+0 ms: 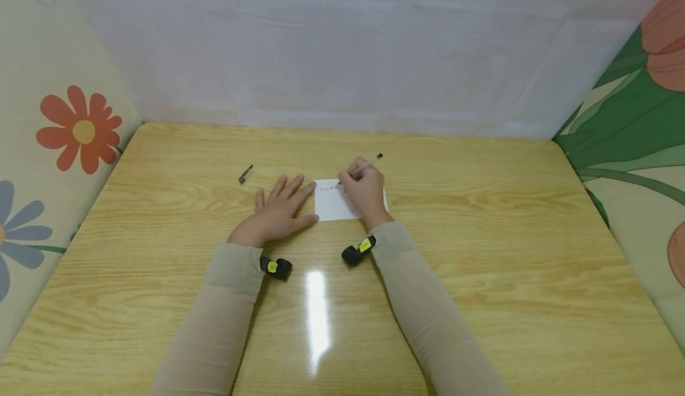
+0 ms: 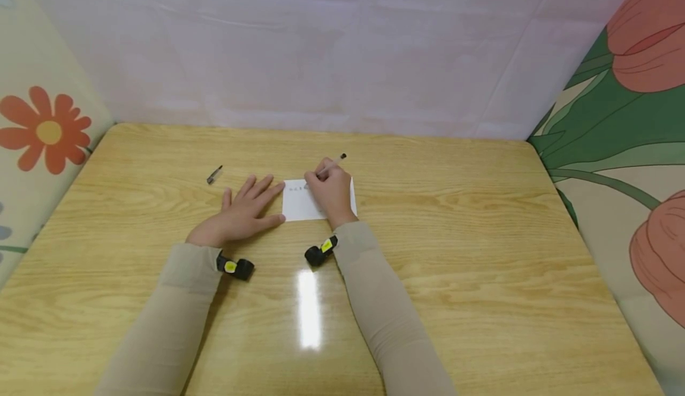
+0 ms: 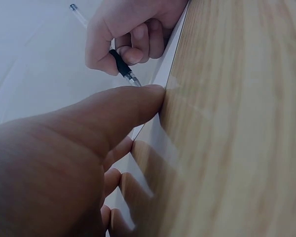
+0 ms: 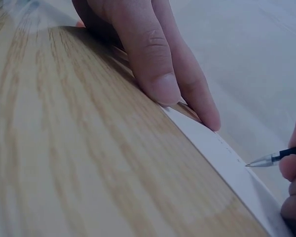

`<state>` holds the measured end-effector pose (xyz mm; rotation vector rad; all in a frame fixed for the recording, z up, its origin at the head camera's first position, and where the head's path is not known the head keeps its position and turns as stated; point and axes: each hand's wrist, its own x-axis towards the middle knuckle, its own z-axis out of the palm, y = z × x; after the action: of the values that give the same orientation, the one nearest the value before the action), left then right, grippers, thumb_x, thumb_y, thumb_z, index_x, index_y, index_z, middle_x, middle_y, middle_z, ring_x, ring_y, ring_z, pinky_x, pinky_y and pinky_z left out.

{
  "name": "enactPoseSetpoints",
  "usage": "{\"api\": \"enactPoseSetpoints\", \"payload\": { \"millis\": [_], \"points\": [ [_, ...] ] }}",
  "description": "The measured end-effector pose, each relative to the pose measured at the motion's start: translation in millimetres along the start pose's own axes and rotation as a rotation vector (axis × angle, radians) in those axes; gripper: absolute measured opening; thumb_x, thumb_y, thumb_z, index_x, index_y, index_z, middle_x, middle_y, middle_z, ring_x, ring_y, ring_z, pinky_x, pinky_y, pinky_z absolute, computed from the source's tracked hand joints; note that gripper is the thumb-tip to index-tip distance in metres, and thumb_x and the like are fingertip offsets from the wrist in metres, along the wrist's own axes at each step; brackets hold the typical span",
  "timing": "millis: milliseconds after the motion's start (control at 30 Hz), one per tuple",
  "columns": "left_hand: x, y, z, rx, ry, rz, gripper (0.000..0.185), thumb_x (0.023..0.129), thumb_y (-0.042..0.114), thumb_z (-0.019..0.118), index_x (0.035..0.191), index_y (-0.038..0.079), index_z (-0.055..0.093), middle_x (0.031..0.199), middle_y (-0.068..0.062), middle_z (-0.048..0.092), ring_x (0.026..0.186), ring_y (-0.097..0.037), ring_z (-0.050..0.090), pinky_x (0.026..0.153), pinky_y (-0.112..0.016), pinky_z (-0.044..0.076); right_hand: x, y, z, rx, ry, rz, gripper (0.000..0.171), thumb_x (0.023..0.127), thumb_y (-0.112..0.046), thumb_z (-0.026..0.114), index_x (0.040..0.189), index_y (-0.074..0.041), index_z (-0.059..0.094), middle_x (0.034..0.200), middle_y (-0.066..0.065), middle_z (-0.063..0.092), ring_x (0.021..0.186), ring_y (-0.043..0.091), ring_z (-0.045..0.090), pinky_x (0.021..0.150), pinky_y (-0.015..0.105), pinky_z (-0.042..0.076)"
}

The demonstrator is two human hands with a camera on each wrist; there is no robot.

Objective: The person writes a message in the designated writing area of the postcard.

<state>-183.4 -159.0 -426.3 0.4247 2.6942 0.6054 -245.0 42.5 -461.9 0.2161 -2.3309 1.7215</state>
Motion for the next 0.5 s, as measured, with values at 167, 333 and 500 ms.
{"api": "enactPoseSetpoints", "payload": {
  "millis": [167, 333, 500],
  "points": [
    [-0.4, 0.3, -0.2, -0.002, 0.0, 0.0, 0.076, 0.104, 0.047, 0.051, 0.164, 0.018, 0.016, 0.171, -0.011, -0.002, 0.153, -0.039, -0.015, 0.111, -0.071, -0.017, -0.1, -0.1, -0.1, -0.004, -0.008, 0.002, 0.021, 0.088, -0.008, 0.066, 0.069, -0.008, 0.054, 0.06, 0.003, 0.06, 0.056, 0.009, 0.056, 0.055, 0.023, 0.043],
    [-0.6, 0.6, -0.7, -0.001, -0.005, 0.0, 0.076, 0.104, 0.047, 0.051, 0.164, 0.018, 0.015, 0.171, -0.012, -0.002, 0.153, -0.039, -0.015, 0.111, -0.071, -0.017, -0.4, -0.1, -0.2, -0.005, -0.011, 0.001, 0.021, 0.088, -0.009, 0.066, 0.07, -0.008, 0.056, 0.06, 0.004, 0.061, 0.056, 0.011, 0.058, 0.055, 0.023, 0.044],
    [-0.7, 0.8, -0.9, -0.003, -0.002, 0.004, 0.076, 0.104, 0.046, 0.052, 0.164, 0.017, 0.016, 0.171, -0.012, -0.001, 0.153, -0.04, -0.015, 0.111, -0.071, -0.017, -0.3, -0.2, 0.0, -0.005, -0.012, -0.003, 0.021, 0.088, -0.008, 0.066, 0.069, -0.008, 0.056, 0.061, 0.003, 0.061, 0.056, 0.011, 0.059, 0.055, 0.023, 0.046]
  ]
}}
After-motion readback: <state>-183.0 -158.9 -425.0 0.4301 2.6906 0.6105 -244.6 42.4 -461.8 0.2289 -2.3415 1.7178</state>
